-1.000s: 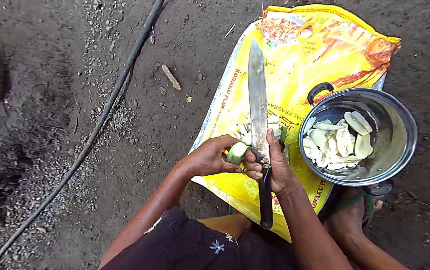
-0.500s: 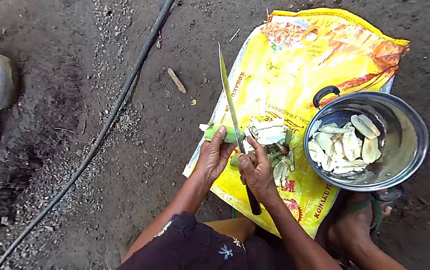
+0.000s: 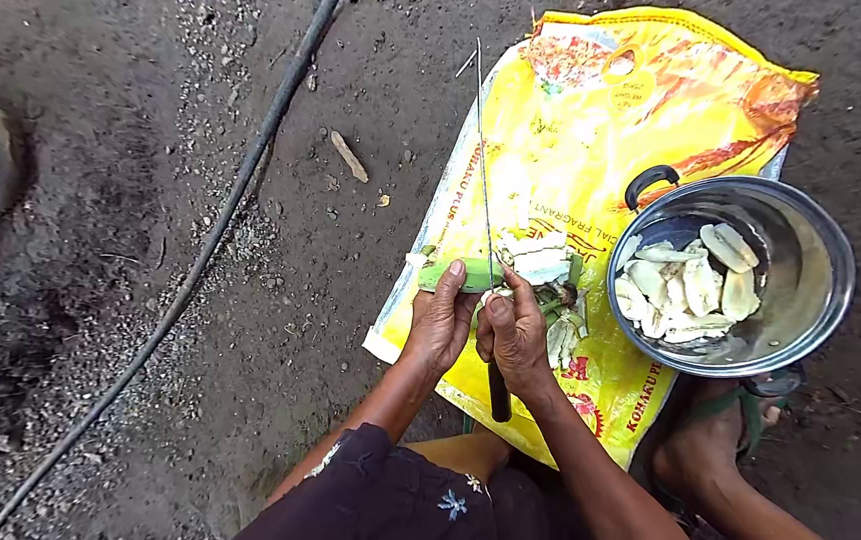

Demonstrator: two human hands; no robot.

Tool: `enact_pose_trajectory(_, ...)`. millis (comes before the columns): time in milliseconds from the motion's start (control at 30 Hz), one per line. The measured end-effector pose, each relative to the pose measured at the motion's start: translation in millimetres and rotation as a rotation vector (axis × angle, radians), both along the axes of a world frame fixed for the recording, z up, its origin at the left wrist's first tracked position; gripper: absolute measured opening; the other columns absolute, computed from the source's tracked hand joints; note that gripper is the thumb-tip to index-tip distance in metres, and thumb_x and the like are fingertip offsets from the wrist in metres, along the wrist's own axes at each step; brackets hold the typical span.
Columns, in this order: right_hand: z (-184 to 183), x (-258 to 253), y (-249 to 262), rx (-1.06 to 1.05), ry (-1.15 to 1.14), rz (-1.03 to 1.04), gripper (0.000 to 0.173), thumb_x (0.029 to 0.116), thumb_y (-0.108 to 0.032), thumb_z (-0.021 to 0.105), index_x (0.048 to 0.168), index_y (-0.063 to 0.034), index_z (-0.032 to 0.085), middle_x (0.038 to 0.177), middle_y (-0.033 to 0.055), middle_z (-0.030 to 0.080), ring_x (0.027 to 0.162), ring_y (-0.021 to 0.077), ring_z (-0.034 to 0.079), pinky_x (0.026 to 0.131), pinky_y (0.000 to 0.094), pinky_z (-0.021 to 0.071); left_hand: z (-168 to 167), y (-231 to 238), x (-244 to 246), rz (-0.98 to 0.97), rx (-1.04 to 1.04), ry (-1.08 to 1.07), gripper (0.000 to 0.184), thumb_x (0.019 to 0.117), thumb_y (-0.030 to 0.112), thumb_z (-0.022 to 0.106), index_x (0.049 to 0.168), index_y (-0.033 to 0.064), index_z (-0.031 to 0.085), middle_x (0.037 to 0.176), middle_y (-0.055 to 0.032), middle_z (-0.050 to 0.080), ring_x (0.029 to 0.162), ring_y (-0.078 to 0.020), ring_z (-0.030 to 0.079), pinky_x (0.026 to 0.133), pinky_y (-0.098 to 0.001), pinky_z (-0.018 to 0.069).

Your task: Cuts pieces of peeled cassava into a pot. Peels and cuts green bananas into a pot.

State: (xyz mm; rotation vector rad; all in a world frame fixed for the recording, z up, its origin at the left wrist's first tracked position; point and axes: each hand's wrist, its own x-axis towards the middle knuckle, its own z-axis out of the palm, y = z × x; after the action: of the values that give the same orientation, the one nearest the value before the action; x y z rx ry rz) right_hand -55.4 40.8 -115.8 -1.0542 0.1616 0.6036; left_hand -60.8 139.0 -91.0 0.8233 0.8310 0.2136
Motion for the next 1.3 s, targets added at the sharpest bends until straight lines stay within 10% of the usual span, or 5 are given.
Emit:
enact_pose_trajectory(667, 15.9, 4.0, 3.5, 0.233, 0.315, -0.135, 0.032, 0.1091, -0.031, 0.039, 0.128, -0.0054, 0.045, 0.053, -0.0025, 0.045, 0.039, 0.0049, 0.044, 0.040, 0.0187, 0.0425, -14.3, -2.6, -9.0, -0.115, 0.363, -0.078, 0.033, 0.0941, 0.004, 0.062, 0.124, 0.0120, 0.050, 0.105, 0.0017, 0.071, 0.095, -0.0096, 0.070, 0.087, -0.0282, 0.0598)
enact_pose_trajectory(867, 2.9, -0.9, 5.0, 0.037, 0.074, -0.096, 0.054, 0.0919, -0.038, 0.068, 0.133, -0.0065, 0.052, 0.058, -0.0055, 0.050, 0.043, 0.0022, 0.045, 0.044, 0.0202, 0.0443, -7.6, 0.6, -7.1, -0.113, 0.110, -0.110, 0.027, 0.0941, 0.025, 0.071, 0.115, 0.0131, 0.059, 0.101, -0.0016, 0.072, 0.094, -0.0102, 0.071, 0.087, -0.0278, 0.0599)
enact_pose_trajectory(1000, 6.7, 3.8, 0.6, 0.068, 0.178, -0.134, 0.027, 0.1038, -0.032, 0.053, 0.112, -0.0060, 0.054, 0.058, -0.0025, 0.051, 0.041, 0.0031, 0.046, 0.042, 0.0189, 0.0444, -10.4, -3.0, -14.1, -0.187, 0.179, -0.103, 0.044, 0.0799, 0.041, 0.085, 0.108, 0.0160, 0.062, 0.092, 0.0004, 0.074, 0.082, -0.0092, 0.071, 0.077, -0.0270, 0.0613)
enact_pose_trajectory(1133, 1.0, 12.4, -9.5, 0.070, 0.170, -0.065, 0.025, 0.1053, -0.028, 0.050, 0.117, -0.0070, 0.055, 0.059, -0.0035, 0.050, 0.042, 0.0026, 0.045, 0.043, 0.0184, 0.0439, -9.0, -6.4, -10.8, -0.156, 0.100, -0.125, 0.025, 0.0929, 0.021, 0.072, 0.114, 0.0137, 0.060, 0.101, -0.0025, 0.073, 0.093, -0.0121, 0.071, 0.089, -0.0312, 0.0595)
enact_pose_trajectory(1300, -9.3, 23.7, -27.3, 0.292, 0.447, 0.146, 0.042, 0.1108, -0.043, 0.030, 0.100, -0.0074, 0.050, 0.061, 0.0001, 0.052, 0.043, 0.0058, 0.049, 0.042, 0.0179, 0.0455, -16.8, 20.4, -18.2, -0.272, -0.146, -0.080, 0.028, 0.0866, 0.014, 0.070, 0.113, 0.0116, 0.063, 0.103, -0.0083, 0.073, 0.095, -0.0176, 0.071, 0.090, -0.0355, 0.0588)
